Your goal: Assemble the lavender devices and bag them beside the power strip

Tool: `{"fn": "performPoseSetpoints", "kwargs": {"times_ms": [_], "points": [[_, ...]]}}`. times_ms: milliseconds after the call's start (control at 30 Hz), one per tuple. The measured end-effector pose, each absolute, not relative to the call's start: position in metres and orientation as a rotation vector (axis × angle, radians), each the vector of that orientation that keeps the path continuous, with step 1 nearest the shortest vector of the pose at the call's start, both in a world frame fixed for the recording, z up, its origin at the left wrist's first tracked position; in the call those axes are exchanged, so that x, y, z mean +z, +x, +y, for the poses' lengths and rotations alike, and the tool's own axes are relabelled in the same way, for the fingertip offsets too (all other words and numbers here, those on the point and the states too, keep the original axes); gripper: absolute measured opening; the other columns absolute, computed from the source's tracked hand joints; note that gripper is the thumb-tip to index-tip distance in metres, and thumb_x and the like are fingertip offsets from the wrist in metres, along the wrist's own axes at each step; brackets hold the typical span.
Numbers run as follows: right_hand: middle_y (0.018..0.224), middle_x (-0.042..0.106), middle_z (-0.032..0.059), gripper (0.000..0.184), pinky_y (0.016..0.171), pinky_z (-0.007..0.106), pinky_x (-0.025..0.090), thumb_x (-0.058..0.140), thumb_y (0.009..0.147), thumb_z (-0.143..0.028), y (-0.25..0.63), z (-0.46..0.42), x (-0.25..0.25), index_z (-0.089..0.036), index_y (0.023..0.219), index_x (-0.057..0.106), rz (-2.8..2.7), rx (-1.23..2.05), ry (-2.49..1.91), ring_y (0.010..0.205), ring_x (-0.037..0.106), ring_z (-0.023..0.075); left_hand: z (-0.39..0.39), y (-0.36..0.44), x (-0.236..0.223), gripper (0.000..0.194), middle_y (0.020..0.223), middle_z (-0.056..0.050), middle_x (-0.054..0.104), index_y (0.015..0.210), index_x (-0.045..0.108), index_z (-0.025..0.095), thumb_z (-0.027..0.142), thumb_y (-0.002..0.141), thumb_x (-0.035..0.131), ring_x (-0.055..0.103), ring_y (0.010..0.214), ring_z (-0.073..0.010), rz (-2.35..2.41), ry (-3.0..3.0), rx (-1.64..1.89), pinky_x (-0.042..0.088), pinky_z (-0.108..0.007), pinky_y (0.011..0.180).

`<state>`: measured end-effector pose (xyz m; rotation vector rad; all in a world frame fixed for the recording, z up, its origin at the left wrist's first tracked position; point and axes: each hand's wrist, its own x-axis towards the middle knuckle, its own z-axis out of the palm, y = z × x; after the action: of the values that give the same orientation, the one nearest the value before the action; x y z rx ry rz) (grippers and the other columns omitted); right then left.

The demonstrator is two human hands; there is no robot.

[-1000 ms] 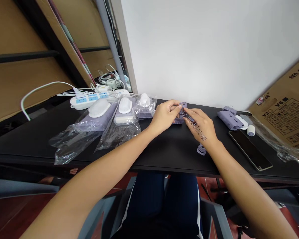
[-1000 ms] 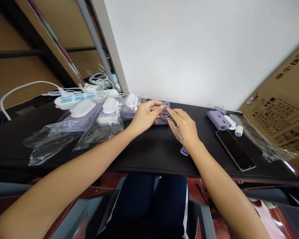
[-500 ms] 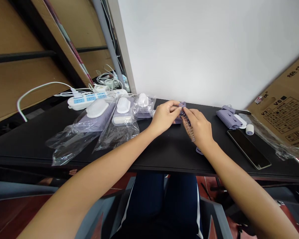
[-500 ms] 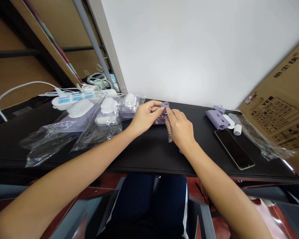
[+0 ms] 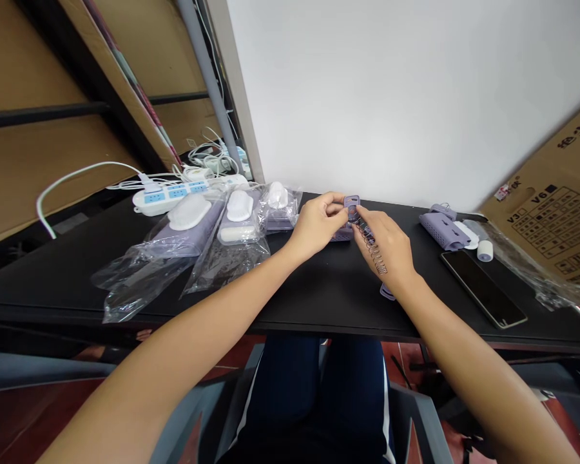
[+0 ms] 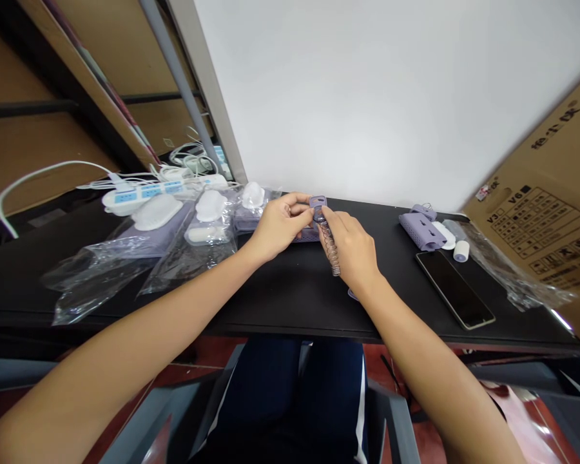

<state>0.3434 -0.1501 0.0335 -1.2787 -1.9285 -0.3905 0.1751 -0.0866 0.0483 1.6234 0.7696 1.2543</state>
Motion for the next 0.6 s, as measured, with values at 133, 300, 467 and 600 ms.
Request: {"fn": "performPoseSetpoints", "kwargs": {"times_ms": [133, 300, 467, 600], "points": [[0.125, 0.074, 0.0096, 0.037, 0.094, 0.044, 0.06, 0.055, 0.103, -0.037, 0.3463, -0.1464, 0.0337, -0.029, 0.139, 0.062, -1.879, -0.28, -1.254, 0.108, 0.072, 0.0281, -0.0862, 0.1745, 0.0495, 0.026, 0.075, 0.001, 0.069, 0.107, 0.071, 0.017, 0.031, 0.085, 0.07, 0.061, 0.063, -0.0101, 0.751, 1.603, 1.235, 0.045, -0.017, 0.05], [0.113, 0.075, 0.0066, 0.032, 0.085, 0.041, 0.06, 0.062, 0.098, -0.041, 0.3495, -0.1415, 0.0333, -0.029, 0.128, 0.064, -1.817, -0.116, -1.251, 0.1, 0.073, 0.0262, -0.0866, 0.1759, 0.0477, 0.024, 0.077, 0.0, 0.071, 0.106, 0.07, 0.018, 0.031, 0.087, 0.07, 0.063, 0.066, -0.0112, 0.79, 1.623, 1.242, 0.046, -0.017, 0.049], [0.109, 0.077, 0.0064, 0.029, 0.085, 0.038, 0.058, 0.068, 0.094, -0.044, 0.3498, -0.1408, 0.0359, -0.026, 0.116, 0.067, -1.741, -0.026, -1.263, 0.097, 0.073, 0.0249, -0.0909, 0.1781, 0.0477, 0.023, 0.077, 0.0, 0.071, 0.108, 0.07, 0.016, 0.029, 0.089, 0.068, 0.063, 0.063, -0.0108, 0.81, 1.65, 1.25, 0.046, -0.017, 0.048], [0.107, 0.078, 0.006, 0.032, 0.084, 0.037, 0.058, 0.071, 0.092, -0.048, 0.3508, -0.1405, 0.0372, -0.025, 0.114, 0.067, -1.686, 0.038, -1.259, 0.095, 0.074, 0.0239, -0.0923, 0.1785, 0.0494, 0.021, 0.073, 0.0, 0.068, 0.107, 0.07, 0.015, 0.028, 0.091, 0.068, 0.063, 0.062, -0.0106, 0.782, 1.652, 1.242, 0.047, -0.018, 0.048]]}}
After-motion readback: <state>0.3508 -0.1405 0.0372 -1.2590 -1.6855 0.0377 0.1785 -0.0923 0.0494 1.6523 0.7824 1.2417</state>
